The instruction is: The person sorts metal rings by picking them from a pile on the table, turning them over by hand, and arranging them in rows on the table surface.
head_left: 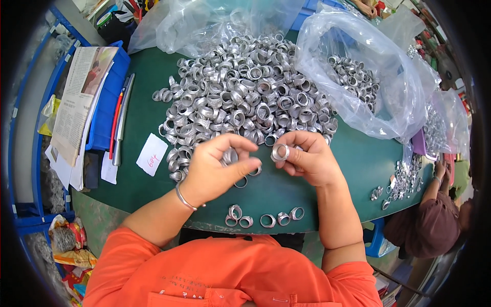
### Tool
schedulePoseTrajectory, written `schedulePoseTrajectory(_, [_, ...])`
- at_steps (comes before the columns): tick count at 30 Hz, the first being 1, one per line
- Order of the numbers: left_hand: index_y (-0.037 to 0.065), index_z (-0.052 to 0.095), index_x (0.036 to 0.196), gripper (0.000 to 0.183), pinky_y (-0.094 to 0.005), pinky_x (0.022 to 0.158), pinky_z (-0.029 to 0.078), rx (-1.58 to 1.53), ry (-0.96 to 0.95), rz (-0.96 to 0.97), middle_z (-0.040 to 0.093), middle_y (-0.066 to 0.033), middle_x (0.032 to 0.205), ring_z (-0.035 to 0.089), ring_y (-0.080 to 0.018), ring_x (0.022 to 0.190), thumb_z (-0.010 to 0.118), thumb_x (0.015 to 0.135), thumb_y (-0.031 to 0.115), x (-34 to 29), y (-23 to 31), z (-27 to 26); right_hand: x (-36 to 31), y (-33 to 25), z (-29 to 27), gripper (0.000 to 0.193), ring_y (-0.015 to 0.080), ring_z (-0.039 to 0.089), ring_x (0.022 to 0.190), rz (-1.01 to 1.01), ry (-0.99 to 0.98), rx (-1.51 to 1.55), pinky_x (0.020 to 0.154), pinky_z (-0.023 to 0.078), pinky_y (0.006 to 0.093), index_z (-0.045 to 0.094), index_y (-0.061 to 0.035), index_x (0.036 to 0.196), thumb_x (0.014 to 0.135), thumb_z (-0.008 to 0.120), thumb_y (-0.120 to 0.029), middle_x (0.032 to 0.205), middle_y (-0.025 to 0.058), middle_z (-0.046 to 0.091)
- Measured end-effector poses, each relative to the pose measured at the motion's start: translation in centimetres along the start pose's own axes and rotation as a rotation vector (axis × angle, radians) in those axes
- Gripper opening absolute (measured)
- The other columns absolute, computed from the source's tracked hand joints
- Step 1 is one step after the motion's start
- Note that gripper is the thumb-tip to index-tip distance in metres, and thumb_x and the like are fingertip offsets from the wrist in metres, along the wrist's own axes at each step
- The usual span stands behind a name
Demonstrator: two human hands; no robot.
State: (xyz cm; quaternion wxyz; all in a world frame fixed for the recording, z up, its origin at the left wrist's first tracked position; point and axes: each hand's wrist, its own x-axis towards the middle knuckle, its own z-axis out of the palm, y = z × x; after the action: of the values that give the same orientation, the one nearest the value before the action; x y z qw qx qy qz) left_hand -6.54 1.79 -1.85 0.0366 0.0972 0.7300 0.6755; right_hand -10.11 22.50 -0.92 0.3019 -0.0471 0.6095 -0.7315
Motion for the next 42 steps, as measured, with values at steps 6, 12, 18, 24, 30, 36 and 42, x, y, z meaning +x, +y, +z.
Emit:
schedulePoseTrajectory(6, [0.006, 0.061, 0.097, 0.036, -0.0230, 0.059, 0.043, 0.248, -0.095, 0.297, 0.057, -0.0043, 0.076, 0.052, -0.0121, 0.065, 0.076, 0.064, 0.006, -0.3, 0.1, 0.6, -0.3, 0.9, 1.7, 0.015, 0.0071, 0.051, 0.053, 0.114, -0.114, -0.025, 0.045, 0.038, 0.0197, 0.061, -0.0006, 0.085, 0.082, 0.061, -0.015, 0.068, 0.0035, 0.059])
schedulePoseTrajectory(12, [0.000, 0.056, 0.107, 0.023, -0.0185, 0.039, 0.032, -0.705, -0.092, -0.325, 0.060, -0.0100, 0.078, 0.044, -0.0061, 0.047, 0.049, 0.090, 0.013, 0.6, 0.2, -0.6, 0.2, 2.2, 2.4, 0.021, 0.0296, 0.060, 0.061, -0.212, 0.198, -0.971, 0.057, 0.047, 0.0340, 0.061, -0.0005, 0.071, 0.075, 0.065, -0.021, 0.065, 0.0156, 0.060])
schedulePoseTrajectory(18, [-0.002, 0.049, 0.115, 0.030, -0.0188, 0.040, 0.035, -0.897, -0.065, -0.272, 0.060, -0.0153, 0.078, 0.047, -0.0088, 0.047, 0.040, 0.092, 0.015, 1.0, 0.4, -1.5, 0.1, 1.6, 2.2, 0.012, 0.0231, 0.060, 0.060, -0.147, 0.086, -0.768, 0.057, 0.047, 0.0329, 0.064, -0.0008, 0.084, 0.076, 0.062, -0.010, 0.071, 0.0139, 0.062])
schedulePoseTrajectory(24, [-0.003, 0.049, 0.112, 0.031, -0.0213, 0.039, 0.036, -0.972, -0.103, -0.315, 0.059, -0.0192, 0.079, 0.046, -0.0119, 0.045, 0.039, 0.089, 0.013, 0.9, 0.4, -1.7, 0.0, 1.5, 0.1, 0.022, 0.0088, 0.045, 0.047, -0.056, -0.199, 0.455, 0.040, 0.032, 0.0184, 0.060, 0.0045, 0.096, 0.077, 0.061, -0.007, 0.072, 0.0143, 0.060])
schedulePoseTrajectory(30, [0.001, 0.051, 0.102, 0.026, -0.0208, 0.034, 0.036, -1.110, -0.049, -0.225, 0.057, -0.0177, 0.086, 0.048, -0.0144, 0.051, 0.039, 0.085, 0.016, 1.1, -0.2, -2.3, 0.5, 1.2, 0.6, 0.019, 0.0124, 0.051, 0.054, -0.244, -0.182, 0.607, 0.043, 0.036, 0.0195, 0.059, 0.0013, 0.092, 0.073, 0.061, 0.000, 0.081, 0.0131, 0.060])
schedulePoseTrajectory(36, [0.005, 0.050, 0.087, 0.005, -0.0178, 0.035, 0.034, -0.881, 0.071, -0.140, 0.051, -0.0085, 0.084, 0.048, -0.0091, 0.057, 0.053, 0.084, 0.006, 1.0, -0.4, -2.6, 0.7, 3.2, 3.8, 0.017, 0.0237, 0.058, 0.064, -0.577, 0.034, -0.982, 0.055, 0.047, 0.0339, 0.060, -0.0085, 0.087, 0.072, 0.064, -0.005, 0.076, 0.0060, 0.056])
schedulePoseTrajectory(42, [0.001, 0.051, 0.087, 0.009, -0.0181, 0.035, 0.034, -0.470, 0.182, -0.186, 0.052, -0.0039, 0.067, 0.047, -0.0071, 0.050, 0.054, 0.079, -0.003, 0.9, 0.8, -1.9, 0.9, 3.2, 4.0, 0.015, 0.0245, 0.059, 0.066, -0.683, 0.123, -1.113, 0.055, 0.048, 0.0337, 0.061, -0.0085, 0.085, 0.072, 0.065, -0.010, 0.081, 0.0046, 0.057])
